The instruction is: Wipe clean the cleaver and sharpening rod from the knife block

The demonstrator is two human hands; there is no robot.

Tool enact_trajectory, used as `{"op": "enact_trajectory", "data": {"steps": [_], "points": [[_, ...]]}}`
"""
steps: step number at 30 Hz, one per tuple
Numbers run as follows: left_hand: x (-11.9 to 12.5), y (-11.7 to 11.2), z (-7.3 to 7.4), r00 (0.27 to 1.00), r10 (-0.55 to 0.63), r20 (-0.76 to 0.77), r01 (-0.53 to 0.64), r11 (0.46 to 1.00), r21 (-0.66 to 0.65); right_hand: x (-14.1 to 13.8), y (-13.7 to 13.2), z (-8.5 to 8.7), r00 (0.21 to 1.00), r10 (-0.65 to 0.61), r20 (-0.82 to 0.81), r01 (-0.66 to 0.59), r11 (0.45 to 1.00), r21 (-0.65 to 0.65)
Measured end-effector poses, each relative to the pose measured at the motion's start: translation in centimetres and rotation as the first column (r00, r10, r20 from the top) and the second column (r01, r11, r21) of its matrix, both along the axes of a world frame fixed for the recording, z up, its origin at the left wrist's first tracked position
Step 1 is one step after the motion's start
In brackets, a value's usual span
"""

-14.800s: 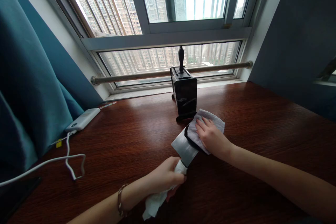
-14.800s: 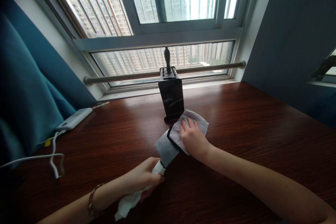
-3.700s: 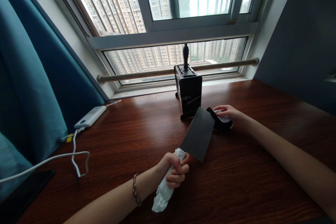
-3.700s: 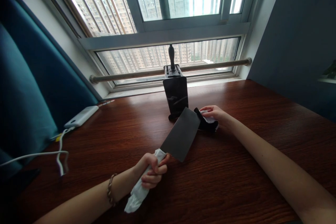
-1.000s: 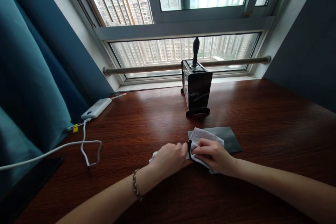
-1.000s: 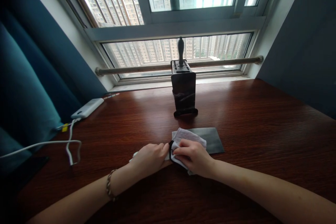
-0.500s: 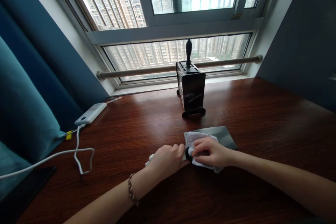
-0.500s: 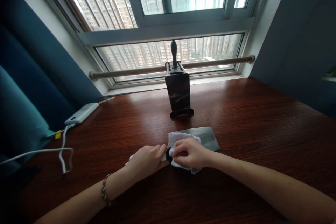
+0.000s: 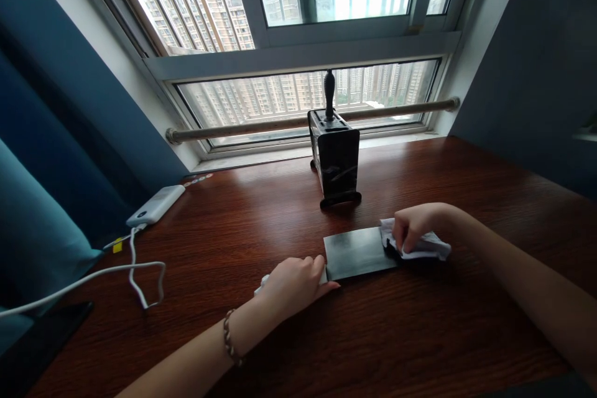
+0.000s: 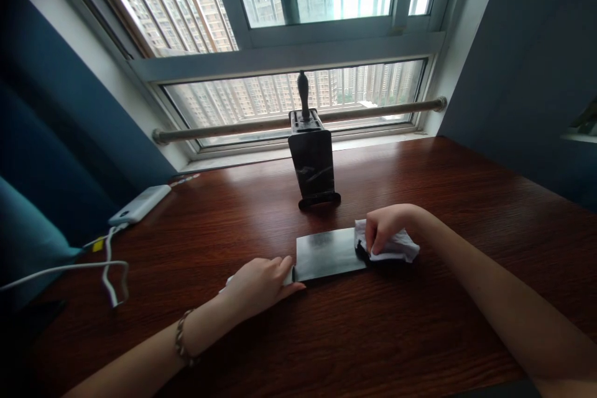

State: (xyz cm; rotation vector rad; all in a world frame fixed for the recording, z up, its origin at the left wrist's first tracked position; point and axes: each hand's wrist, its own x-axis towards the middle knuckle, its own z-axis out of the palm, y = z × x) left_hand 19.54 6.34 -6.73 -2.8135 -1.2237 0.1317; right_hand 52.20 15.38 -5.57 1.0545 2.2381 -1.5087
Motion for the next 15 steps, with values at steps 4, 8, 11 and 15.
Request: {"op": "enact_trajectory", "data": {"steps": [4, 8, 11, 15], "points": [[0.1, 0.0, 0.2, 1.000, -0.009, -0.012, 0.009, 1.000, 0.006, -0.4, 0.0, -0.7, 0.997, -0.060, -0.055, 0.064, 0.996, 0.063], [0.0, -0.1, 0.0, 1.000, 0.001, -0.006, -0.001, 1.000, 0.011, -5.1, -2.4, -2.2, 0.944, -0.138, -0.301, 0.225, 0.934, 0.276], [-0.1, -0.1, -0.4, 1.000, -0.004, 0.006, 0.003, 1.000, 0.018, -8.8, -4.9, -3.2, 0.862, 0.088, -0.499, 0.282, 0.734, 0.617], [-0.2, 0.0, -0.8, 1.000, 0.005, 0.021, -0.005, 1.000, 0.003, -10.4, -6.4, -3.9, 0.903, 0.304, -0.304, 0.084, 0.568, 0.819]]}}
